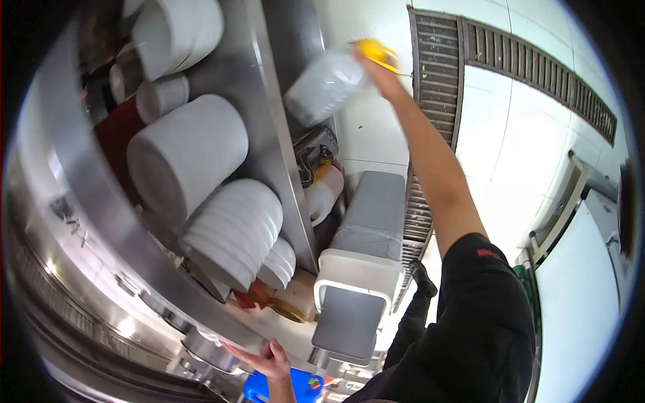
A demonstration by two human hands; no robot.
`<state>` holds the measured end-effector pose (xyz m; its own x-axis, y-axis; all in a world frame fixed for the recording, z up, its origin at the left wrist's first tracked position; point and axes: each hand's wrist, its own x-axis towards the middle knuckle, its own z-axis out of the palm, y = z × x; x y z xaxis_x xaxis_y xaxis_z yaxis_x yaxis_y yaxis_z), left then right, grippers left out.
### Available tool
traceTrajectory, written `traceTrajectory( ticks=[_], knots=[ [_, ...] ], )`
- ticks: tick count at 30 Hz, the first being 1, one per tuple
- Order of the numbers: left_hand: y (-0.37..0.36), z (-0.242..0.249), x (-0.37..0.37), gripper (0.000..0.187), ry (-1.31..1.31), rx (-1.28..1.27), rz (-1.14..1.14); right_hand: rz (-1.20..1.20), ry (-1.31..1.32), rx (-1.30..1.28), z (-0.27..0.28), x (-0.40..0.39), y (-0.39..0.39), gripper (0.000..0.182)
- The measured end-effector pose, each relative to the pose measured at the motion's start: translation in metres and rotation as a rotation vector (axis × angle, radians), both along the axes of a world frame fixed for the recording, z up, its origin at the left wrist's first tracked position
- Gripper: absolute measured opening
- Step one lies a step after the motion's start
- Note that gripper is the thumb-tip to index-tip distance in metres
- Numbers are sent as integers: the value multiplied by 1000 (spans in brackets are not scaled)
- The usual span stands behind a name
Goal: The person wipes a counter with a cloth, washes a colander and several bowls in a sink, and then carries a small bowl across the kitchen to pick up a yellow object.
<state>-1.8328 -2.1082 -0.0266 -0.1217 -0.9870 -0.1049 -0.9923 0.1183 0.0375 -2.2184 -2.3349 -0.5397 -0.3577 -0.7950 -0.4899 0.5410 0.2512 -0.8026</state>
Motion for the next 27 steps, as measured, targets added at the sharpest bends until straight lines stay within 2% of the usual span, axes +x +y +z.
traceTrajectory(
  ticks=[1, 2, 3, 4, 5, 6, 7, 8, 9, 10, 12, 13, 14, 15, 16, 17, 18, 19, 20, 21, 23, 27],
  knots=[
    [-7, 5, -1, 98, -164, -14, -73, -160, 124, -28, 4, -12, 31, 44],
    [-17, 6, -17, 94, -171, -13, -84, -167, 287, 104, 43, -34, 69, 46],
    [-20, 4, -18, 92, -91, -49, -129, -181, 477, 113, 51, -55, 106, 48],
    [-21, 8, -18, 89, -46, -35, -107, -194, 502, 130, 47, -76, 142, 51],
    [-24, 9, -19, 96, 8, -59, -85, -185, 605, 81, 72, -93, 171, 50],
    [-22, 9, -17, 94, 21, -88, -58, -65, 818, 248, 63, -117, 208, 51],
    [-24, 10, -18, 91, 63, -127, -61, 31, 952, 257, 110, -127, 228, 55],
    [-26, 16, -19, 90, 56, -153, -91, 33, 875, 191, 141, -127, 246, 56],
    [-28, 28, -24, 89, 15, -110, -60, 178, 1004, 84, 183, -126, 258, 51],
    [-24, 36, -25, 87, 13, -108, -34, 397, 1264, -46, 202, -130, 280, 46],
    [-14, 44, -20, 85, 82, -170, -9, 592, 1435, -331, 233, -120, 332, 49],
    [-4, 42, -11, 82, 157, -219, -10, 895, 1283, -231, 276, -110, 349, 53],
    [5, 43, -6, 75, 249, -294, -77, 957, 1286, -360, 258, -114, 381, 58],
    [19, 39, -6, 69, 339, -301, -58, 913, 761, -46, 305, -83, 403, 60],
    [44, 32, -12, 68, 315, -397, -111, 992, 1087, -356, 351, -61, 423, 64],
    [71, 31, -24, 65, 336, -392, -211, 1122, 1148, -378, 348, -55, 446, 67],
    [96, 7, -42, 58, 355, -170, -134, 1078, 1296, -713, 371, -33, 462, 68],
    [156, 49, -54, 49, 539, -129, -162, 1216, 936, -472, 397, -9, 480, 69],
    [198, 44, -63, 47, 596, 23, -268, 1347, 967, -458, 400, 6, 495, 69],
    [246, 56, -64, 49, 785, 299, -250, 1372, 894, -586, 440, 39, 509, 65],
    [353, 48, -58, 54, 735, 135, -253, 1522, 1074, -927, 483, 96, 528, 62],
    [516, 103, 0, 56, 688, 47, -9, 1870, 991, -1074, 577, 222, 579, 58]
  ],
)
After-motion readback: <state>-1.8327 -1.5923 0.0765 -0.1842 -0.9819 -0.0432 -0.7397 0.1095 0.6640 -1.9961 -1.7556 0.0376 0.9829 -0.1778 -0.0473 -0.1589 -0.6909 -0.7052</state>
